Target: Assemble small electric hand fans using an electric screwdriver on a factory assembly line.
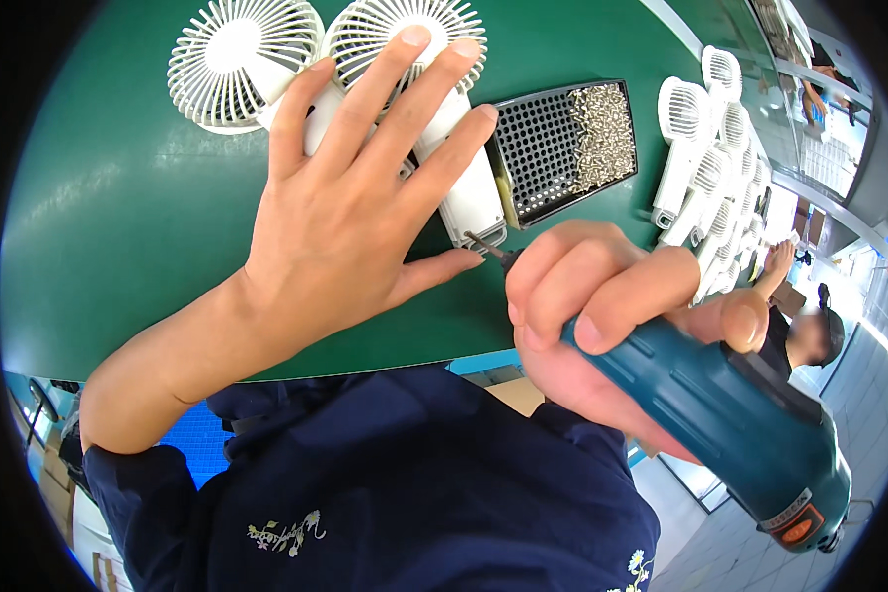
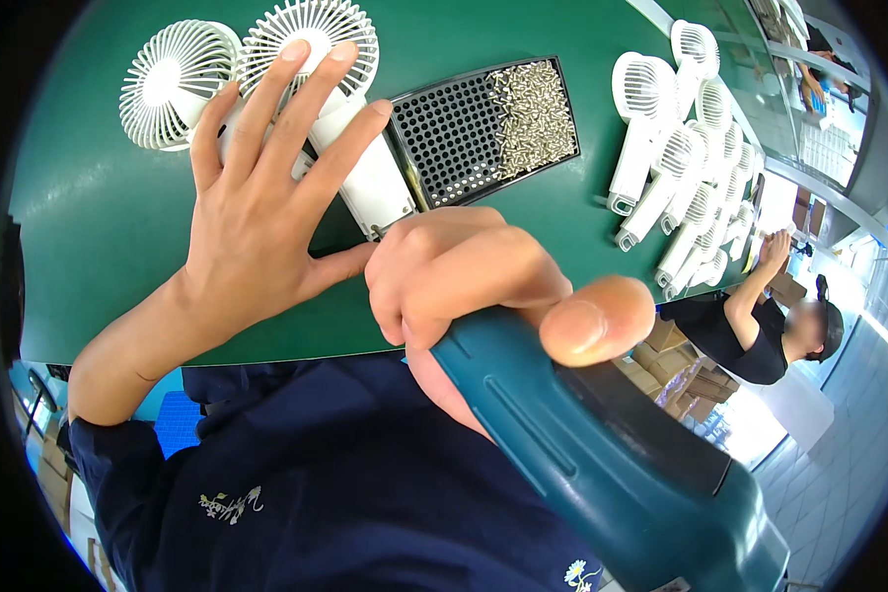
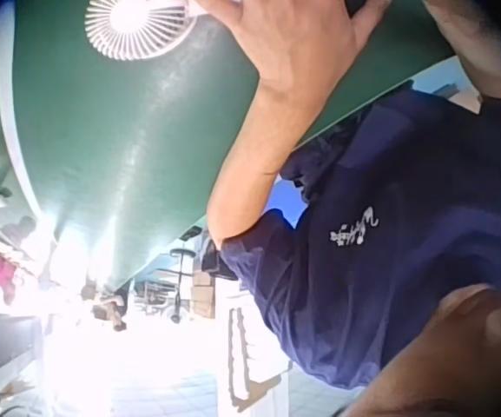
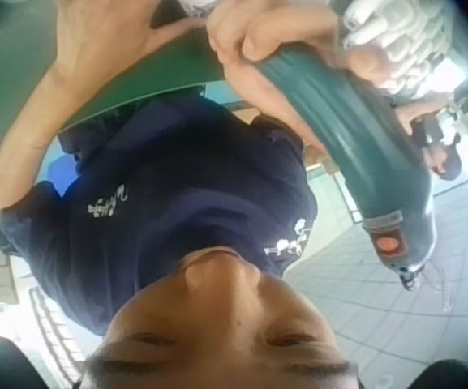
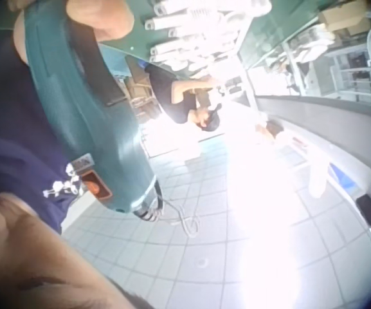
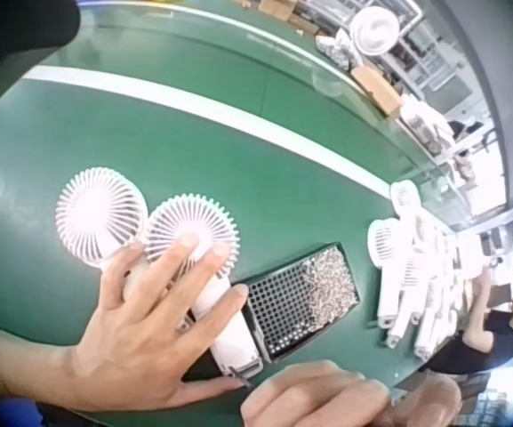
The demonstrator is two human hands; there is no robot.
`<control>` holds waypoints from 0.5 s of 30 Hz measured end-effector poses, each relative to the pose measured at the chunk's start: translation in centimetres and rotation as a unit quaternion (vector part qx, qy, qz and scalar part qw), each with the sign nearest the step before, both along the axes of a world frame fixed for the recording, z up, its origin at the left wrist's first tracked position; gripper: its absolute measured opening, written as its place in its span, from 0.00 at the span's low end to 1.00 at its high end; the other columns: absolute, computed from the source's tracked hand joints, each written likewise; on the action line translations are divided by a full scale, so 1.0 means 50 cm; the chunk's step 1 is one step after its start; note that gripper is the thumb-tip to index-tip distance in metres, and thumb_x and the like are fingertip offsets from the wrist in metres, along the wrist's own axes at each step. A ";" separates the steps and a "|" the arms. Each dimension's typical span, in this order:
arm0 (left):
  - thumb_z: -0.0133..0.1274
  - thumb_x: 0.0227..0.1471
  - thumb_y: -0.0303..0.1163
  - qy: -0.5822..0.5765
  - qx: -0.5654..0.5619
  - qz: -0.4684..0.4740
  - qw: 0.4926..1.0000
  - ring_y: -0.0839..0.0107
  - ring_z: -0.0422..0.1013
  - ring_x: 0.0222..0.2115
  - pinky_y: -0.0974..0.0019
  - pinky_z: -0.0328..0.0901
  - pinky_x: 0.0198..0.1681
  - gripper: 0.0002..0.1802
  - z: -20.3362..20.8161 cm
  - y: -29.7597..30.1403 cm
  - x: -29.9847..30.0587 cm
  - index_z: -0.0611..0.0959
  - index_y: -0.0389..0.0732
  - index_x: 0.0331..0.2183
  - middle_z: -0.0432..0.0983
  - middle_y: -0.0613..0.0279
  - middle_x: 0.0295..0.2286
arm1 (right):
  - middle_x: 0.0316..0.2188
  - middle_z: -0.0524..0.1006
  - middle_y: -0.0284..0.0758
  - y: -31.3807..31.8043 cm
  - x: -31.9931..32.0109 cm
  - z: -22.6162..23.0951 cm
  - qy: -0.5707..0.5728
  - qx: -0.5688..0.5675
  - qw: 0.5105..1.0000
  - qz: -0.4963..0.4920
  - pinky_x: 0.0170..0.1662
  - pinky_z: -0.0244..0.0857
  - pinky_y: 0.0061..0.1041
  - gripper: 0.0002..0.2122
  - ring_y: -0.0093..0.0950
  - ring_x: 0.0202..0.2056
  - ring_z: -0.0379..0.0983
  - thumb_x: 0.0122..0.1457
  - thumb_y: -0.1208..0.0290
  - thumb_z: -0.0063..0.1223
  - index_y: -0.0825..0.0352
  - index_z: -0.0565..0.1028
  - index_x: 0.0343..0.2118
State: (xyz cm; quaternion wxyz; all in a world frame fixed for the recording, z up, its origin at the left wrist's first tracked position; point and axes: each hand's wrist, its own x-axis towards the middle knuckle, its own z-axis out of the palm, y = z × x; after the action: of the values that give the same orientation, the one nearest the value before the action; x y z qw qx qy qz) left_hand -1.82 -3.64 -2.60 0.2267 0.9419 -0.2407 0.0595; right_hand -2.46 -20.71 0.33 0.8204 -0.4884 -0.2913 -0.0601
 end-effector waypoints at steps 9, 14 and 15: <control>0.63 0.35 0.53 0.008 -0.010 -0.004 1.000 0.54 0.50 0.62 0.45 0.43 0.60 0.42 0.007 0.005 -0.002 0.73 0.47 0.53 0.57 0.54 0.60 | 0.26 0.67 0.36 -0.004 0.014 0.007 -0.044 -0.014 0.998 0.030 0.16 0.58 0.28 0.34 0.27 0.13 0.60 0.56 0.36 0.44 0.57 0.60 0.58; 0.67 0.30 0.50 0.037 -0.025 -0.035 0.998 0.51 0.47 0.63 0.44 0.43 0.60 0.50 0.011 0.011 0.000 0.70 0.50 0.57 0.52 0.51 0.61 | 0.28 0.67 0.36 -0.059 0.034 0.003 -0.050 0.037 0.996 -0.060 0.17 0.58 0.27 0.35 0.27 0.14 0.61 0.56 0.32 0.38 0.53 0.57 0.58; 0.67 0.29 0.50 0.046 -0.020 -0.035 0.998 0.51 0.46 0.63 0.44 0.43 0.60 0.50 0.013 0.013 -0.006 0.69 0.50 0.58 0.52 0.50 0.62 | 0.28 0.66 0.38 -0.063 0.035 -0.006 -0.038 0.060 0.995 -0.068 0.17 0.58 0.30 0.37 0.30 0.15 0.62 0.53 0.29 0.38 0.50 0.55 0.60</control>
State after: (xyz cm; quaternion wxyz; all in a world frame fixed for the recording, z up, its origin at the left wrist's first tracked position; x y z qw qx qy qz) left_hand -2.11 -2.99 -1.94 0.2580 0.9299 -0.2616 0.0133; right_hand -0.72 -23.88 0.03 0.8308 -0.4542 -0.2841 -0.1511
